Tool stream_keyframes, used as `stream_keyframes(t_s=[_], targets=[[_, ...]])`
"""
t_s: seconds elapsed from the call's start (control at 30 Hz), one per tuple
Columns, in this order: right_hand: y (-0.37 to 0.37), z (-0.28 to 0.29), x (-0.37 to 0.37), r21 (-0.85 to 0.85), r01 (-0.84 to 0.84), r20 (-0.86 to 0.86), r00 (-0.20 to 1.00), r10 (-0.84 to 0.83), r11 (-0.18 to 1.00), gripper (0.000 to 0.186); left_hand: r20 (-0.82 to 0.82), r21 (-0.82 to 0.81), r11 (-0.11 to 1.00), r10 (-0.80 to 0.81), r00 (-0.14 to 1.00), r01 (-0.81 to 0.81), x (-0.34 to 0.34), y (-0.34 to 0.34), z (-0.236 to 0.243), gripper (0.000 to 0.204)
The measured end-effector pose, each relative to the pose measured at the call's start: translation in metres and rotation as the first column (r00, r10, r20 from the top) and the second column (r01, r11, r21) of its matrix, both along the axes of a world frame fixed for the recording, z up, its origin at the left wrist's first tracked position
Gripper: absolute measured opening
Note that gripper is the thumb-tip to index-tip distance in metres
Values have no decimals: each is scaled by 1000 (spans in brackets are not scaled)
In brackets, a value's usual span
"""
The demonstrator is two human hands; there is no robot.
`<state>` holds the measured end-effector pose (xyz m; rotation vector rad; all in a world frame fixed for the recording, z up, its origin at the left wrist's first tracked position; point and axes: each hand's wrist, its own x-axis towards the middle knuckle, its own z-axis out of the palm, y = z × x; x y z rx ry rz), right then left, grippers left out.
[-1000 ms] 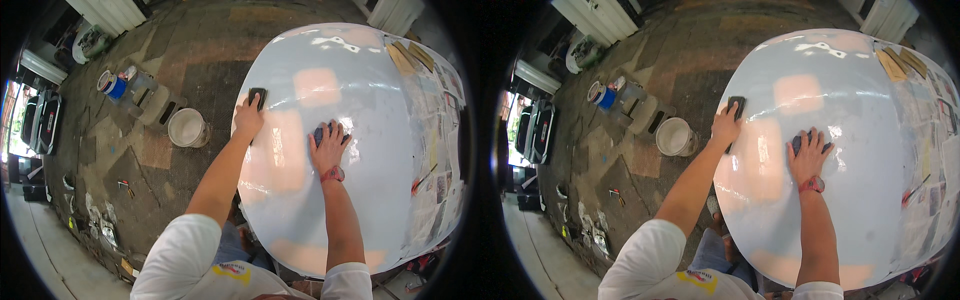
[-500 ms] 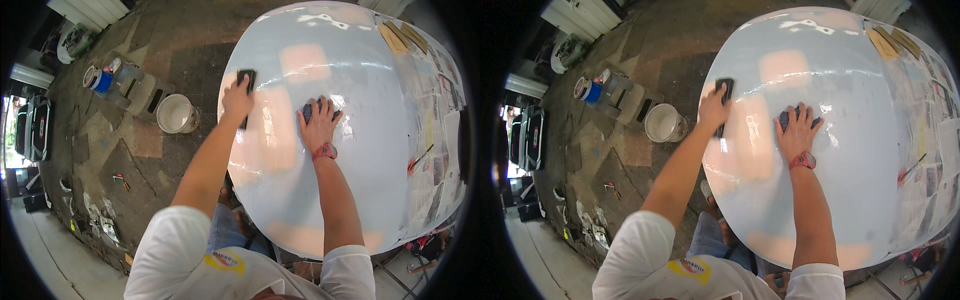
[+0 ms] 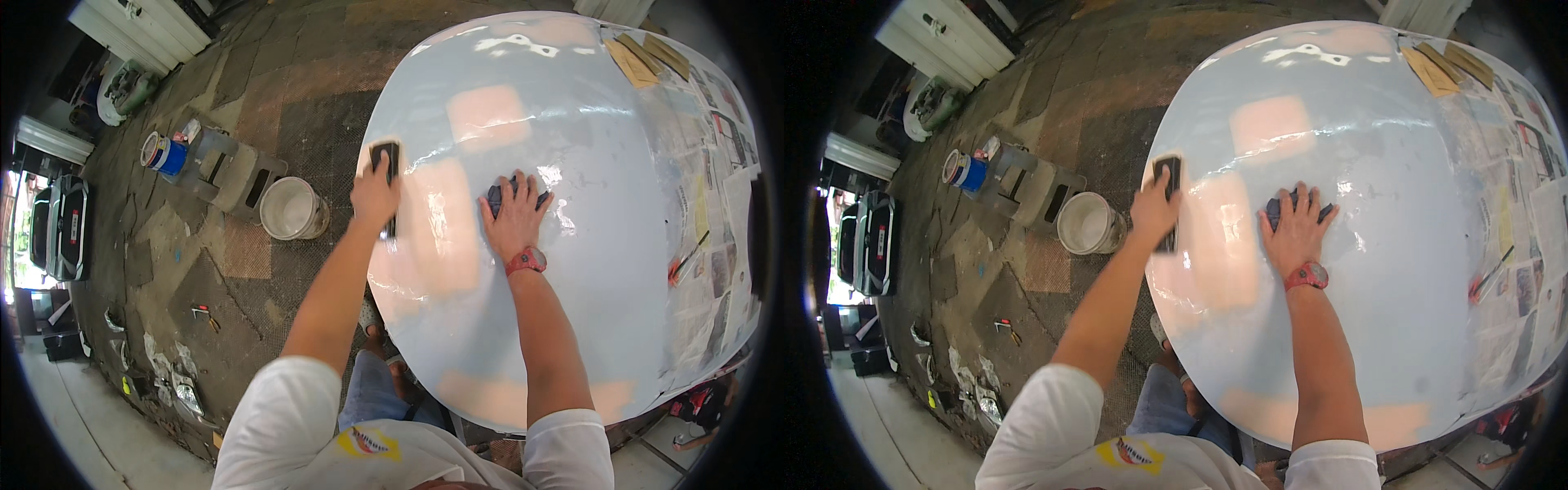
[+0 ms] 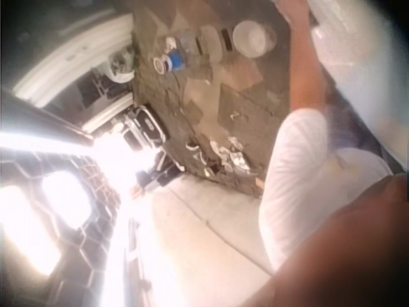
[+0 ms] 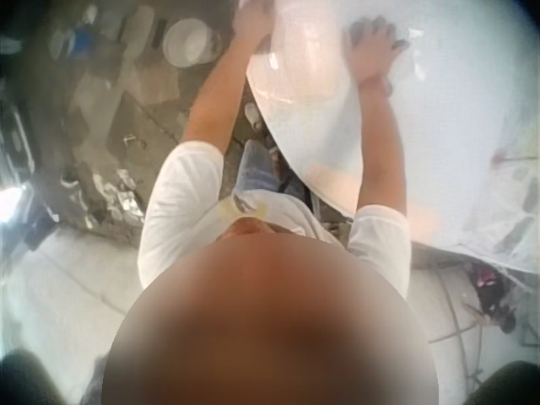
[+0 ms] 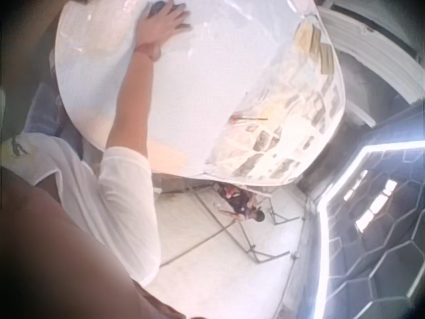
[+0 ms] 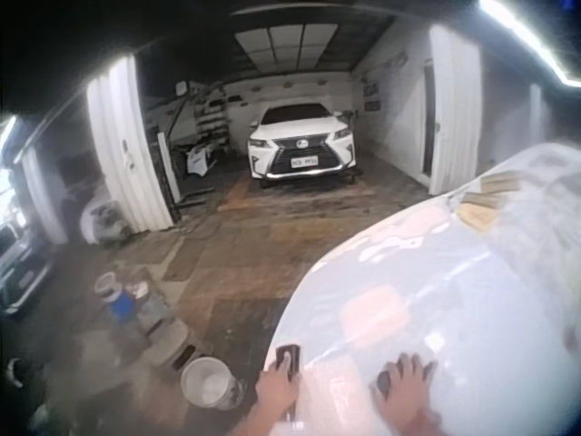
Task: The person sands the surface of a large white car hood using a sanding block and a cloth. They repeatedly wipe the surface, dip the cloth in a bucket of water, and continue sanding different areas of the hood.
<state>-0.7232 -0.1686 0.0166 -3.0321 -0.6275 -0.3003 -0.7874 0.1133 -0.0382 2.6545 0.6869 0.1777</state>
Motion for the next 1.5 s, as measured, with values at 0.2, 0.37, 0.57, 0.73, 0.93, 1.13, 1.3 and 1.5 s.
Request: stream_keyframes(t_s=[0.2, 0.37, 0.57, 0.73, 0.93, 1.13, 1.3, 1.5], targets=[[-18, -4, 1, 2, 41, -39, 998, -41, 999, 57, -4, 24, 980, -198, 980, 198, -106, -91, -17, 74], [-23, -2, 1, 17, 44, -38, 998, -44, 999, 56, -121, -67, 965, -260, 958, 253, -168, -112, -5, 75], [-5, 1, -6, 38, -13, -35, 999, 15, 999, 55, -45, -30, 999, 24, 999, -25, -28, 7, -15, 70], [-18, -5, 0, 34, 20, -28, 999, -19, 999, 56, 39, 7, 990, -141, 989, 141, -166, -107, -23, 69], [-22, -2, 0, 0, 46, -37, 998, -46, 999, 57, -17, -164, 985, -59, 998, 56, -120, -61, -10, 70], [-8, 3, -4, 22, 9, -27, 1000, -9, 1000, 56, -34, -66, 994, 85, 996, -87, -49, 5, -35, 68], [-17, 1, -4, 31, 34, -48, 998, -33, 999, 55, -6, -86, 991, -101, 995, 101, -223, -127, -17, 75], [-12, 3, -3, 34, 13, -18, 1000, -12, 999, 55, 47, -182, 980, 87, 995, -77, -100, -6, -38, 70]])
